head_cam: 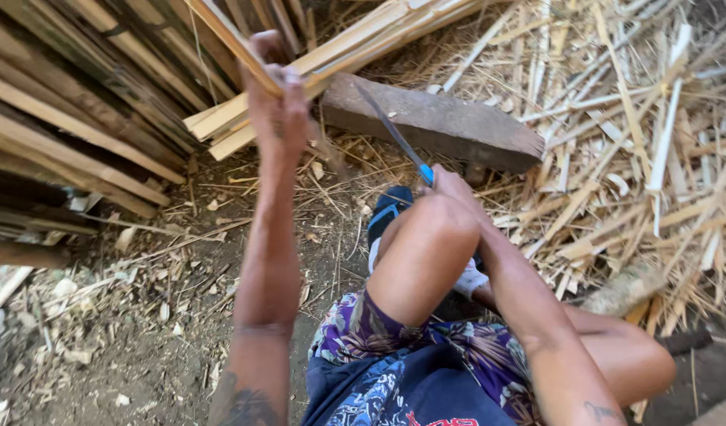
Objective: The person sits on the ground and uses a machete to shave thin strips from a long piece of wood. They hold the wood steady with their left hand and repeatedly strike it with the machete in their right hand, creating a pile of wood shavings.
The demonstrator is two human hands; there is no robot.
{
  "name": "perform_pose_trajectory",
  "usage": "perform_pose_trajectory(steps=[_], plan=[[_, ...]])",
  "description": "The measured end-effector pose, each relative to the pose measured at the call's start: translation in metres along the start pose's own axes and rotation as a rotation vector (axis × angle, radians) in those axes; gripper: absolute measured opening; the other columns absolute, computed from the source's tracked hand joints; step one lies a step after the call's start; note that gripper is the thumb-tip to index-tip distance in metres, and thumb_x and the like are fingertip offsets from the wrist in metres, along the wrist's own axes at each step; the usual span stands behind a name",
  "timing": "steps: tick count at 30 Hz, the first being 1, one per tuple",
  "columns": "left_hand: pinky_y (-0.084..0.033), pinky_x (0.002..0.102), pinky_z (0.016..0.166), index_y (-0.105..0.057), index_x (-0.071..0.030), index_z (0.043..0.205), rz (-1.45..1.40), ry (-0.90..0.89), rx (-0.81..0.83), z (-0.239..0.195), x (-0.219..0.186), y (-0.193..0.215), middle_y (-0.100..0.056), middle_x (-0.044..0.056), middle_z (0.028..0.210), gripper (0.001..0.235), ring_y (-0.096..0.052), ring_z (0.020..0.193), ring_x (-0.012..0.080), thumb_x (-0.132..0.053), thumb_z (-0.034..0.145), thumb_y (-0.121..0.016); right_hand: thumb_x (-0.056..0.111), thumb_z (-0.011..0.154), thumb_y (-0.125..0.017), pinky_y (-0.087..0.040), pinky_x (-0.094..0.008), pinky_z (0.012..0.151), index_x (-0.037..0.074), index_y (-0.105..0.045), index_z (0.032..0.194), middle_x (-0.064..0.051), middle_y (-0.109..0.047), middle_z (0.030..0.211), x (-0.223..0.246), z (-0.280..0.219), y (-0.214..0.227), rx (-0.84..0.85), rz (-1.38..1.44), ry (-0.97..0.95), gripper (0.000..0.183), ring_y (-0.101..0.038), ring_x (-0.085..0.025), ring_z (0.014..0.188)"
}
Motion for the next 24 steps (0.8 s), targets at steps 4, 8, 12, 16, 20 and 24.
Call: perform_pose_trajectory(steps=[4, 8, 12, 16, 20, 24], plan=[[-0.059, 0.025, 0.05, -0.05, 0.0, 0.132, 0.203, 0.087, -0.196, -0.023, 0.02, 0.038, -0.065, 0.005, 0.099, 0.042, -0.067, 0.067, 0.0093, -0.013, 0.097, -0.07, 0.043, 0.089, -0.076, -0.052, -0.05, 0.077, 0.004, -0.059, 0.101, -0.023, -0.069, 0.089, -0.028, 0.005, 0.026, -0.266, 0.147, -0.086, 0.044, -0.069, -0.041, 0.084], [-0.06, 0.026, 0.049, -0.062, -0.001, 0.119, 0.422, 0.134, 0.059, -0.077, 0.075, 0.016, -0.071, 0.008, 0.082, 0.027, -0.069, 0.062, 0.0126, -0.018, 0.101, -0.073, 0.046, 0.092, -0.074, -0.052, -0.048, 0.077, 0.004, -0.06, 0.1, -0.02, -0.069, 0.09, -0.093, -0.003, 0.04, -0.541, 0.188, -0.216, 0.045, -0.069, -0.039, 0.086], [-0.062, 0.034, 0.049, -0.061, -0.006, 0.123, 0.658, 0.308, 0.417, -0.145, 0.133, -0.033, -0.074, 0.015, 0.091, 0.036, -0.072, 0.064, 0.019, -0.017, 0.091, -0.071, 0.047, 0.098, -0.071, -0.052, -0.048, 0.072, 0.001, -0.058, 0.099, -0.019, -0.068, 0.084, -0.148, -0.015, 0.038, -0.708, 0.229, -0.273, 0.048, -0.068, -0.035, 0.079], [-0.062, 0.038, 0.054, -0.06, -0.013, 0.124, 0.767, 0.583, 0.782, -0.205, 0.193, -0.078, -0.077, 0.016, 0.092, 0.035, -0.073, 0.065, 0.0226, -0.02, 0.091, -0.067, 0.046, 0.099, -0.065, -0.051, -0.041, 0.052, 0.002, -0.052, 0.095, -0.013, -0.061, 0.07, -0.189, -0.035, 0.012, -0.587, 0.474, -0.502, 0.047, -0.063, -0.024, 0.055], [-0.057, 0.048, 0.06, -0.057, -0.011, 0.123, 0.877, 0.314, 0.938, -0.208, 0.212, -0.109, -0.075, 0.019, 0.079, 0.044, -0.07, 0.062, 0.0328, -0.024, 0.085, -0.073, 0.039, 0.102, -0.065, -0.047, -0.034, 0.042, 0.004, -0.047, 0.104, -0.004, -0.055, 0.065, -0.201, -0.045, -0.006, -0.581, 0.627, -0.466, 0.039, -0.055, -0.014, 0.047], [-0.059, 0.049, 0.059, -0.051, -0.009, 0.123, 0.949, 0.352, 0.999, -0.161, 0.212, -0.137, -0.074, 0.016, 0.081, 0.038, -0.073, 0.064, 0.0323, -0.03, 0.096, -0.068, 0.035, 0.106, -0.062, -0.045, -0.031, 0.039, 0.004, -0.039, 0.107, -0.001, -0.05, 0.064, -0.201, -0.041, -0.022, -0.596, 0.813, -0.486, 0.038, -0.051, -0.012, 0.045]])
Point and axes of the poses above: each hand's wrist, its own z-axis towards the middle knuckle, its own y-axis out of the back of the hand, x = y × z, the point moved 6 cm from there along z, towards the middle knuckle
